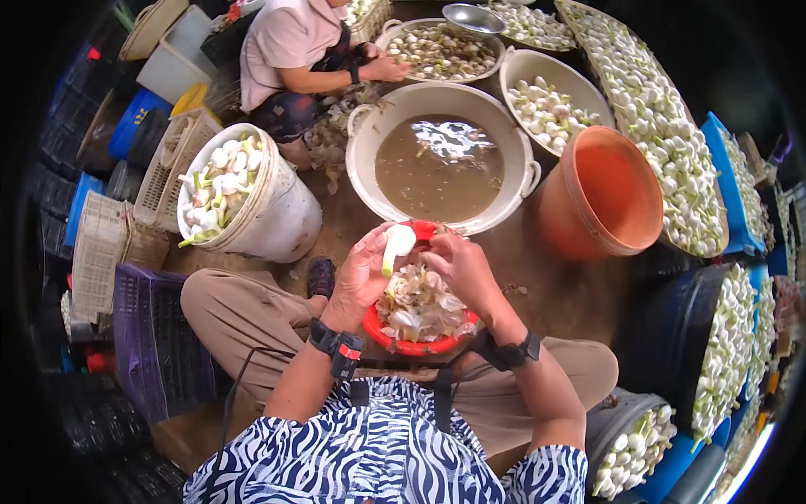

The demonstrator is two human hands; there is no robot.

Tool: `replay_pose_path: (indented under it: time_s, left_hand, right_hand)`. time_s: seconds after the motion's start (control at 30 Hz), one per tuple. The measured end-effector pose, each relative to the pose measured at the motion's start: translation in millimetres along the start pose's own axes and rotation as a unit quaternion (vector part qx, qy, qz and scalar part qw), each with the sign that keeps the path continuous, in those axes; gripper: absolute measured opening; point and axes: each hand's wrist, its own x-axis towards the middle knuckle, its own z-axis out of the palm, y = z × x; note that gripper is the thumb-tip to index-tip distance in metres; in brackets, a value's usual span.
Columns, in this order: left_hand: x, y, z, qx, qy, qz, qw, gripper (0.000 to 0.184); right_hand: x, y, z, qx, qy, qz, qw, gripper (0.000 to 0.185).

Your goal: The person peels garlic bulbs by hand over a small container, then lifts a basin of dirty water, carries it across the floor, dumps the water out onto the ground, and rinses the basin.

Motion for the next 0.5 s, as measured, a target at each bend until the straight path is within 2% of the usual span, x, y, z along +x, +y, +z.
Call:
replay_pose_path:
  time_s: [0.03, 0.1, 0.17, 0.27, 0.37, 0.4, 0.43, 0.5]
  left_hand:
    - [1.5, -4.9, 1.6, -0.001, -0.005, -0.007, 1.0, 0.039]
    - [0.7, -12.9, 7.2, 0.056, -0.007, 0.007, 0.998, 0.036]
    - [-4.5, -14.9, 14.1, 0.098, -0.012, 0.024, 0.995, 0.035]
    - [-8.6, -15.0, 16.1, 0.238, -0.032, 0.071, 0.968, 0.042]
    - [-14.7, -4.7, 18.8, 0.286, -0.056, 0.043, 0.956, 0.048]
    - [-17.5, -4.1, 23.9, 0.221, -0.062, 0.026, 0.973, 0.049]
    - [-17.6, -4.0, 22.9, 0.22, -0.06, 0.023, 0.973, 0.049]
    - [-16.2, -4.2, 20.5, 0.311, -0.067, 0.052, 0.947, 0.048]
  right_hand:
    - [2.3, -2.7, -0.1, -0.003, 0.007, 0.004, 1.0, 0.024]
    - [5.0, -6.4, -0.4, 0.112, 0.0, 0.059, 0.992, 0.02]
    - [5.6, -7.1, -1.0, 0.118, 0.016, 0.046, 0.992, 0.014]
    - [6.2, -10.4, -1.1, 0.042, 0.043, -0.005, 0.998, 0.01]
    - [6.5, -12.0, -2.8, 0.047, 0.031, 0.002, 0.998, 0.01]
    - [6.1, -14.2, -3.2, 0.013, 0.038, 0.01, 0.999, 0.009]
    - [5.4, -15.4, -2.1, 0.014, 0.038, 0.013, 0.999, 0.009]
    - [2.2, -16.7, 2.6, -0.039, 0.067, -0.02, 0.997, 0.007]
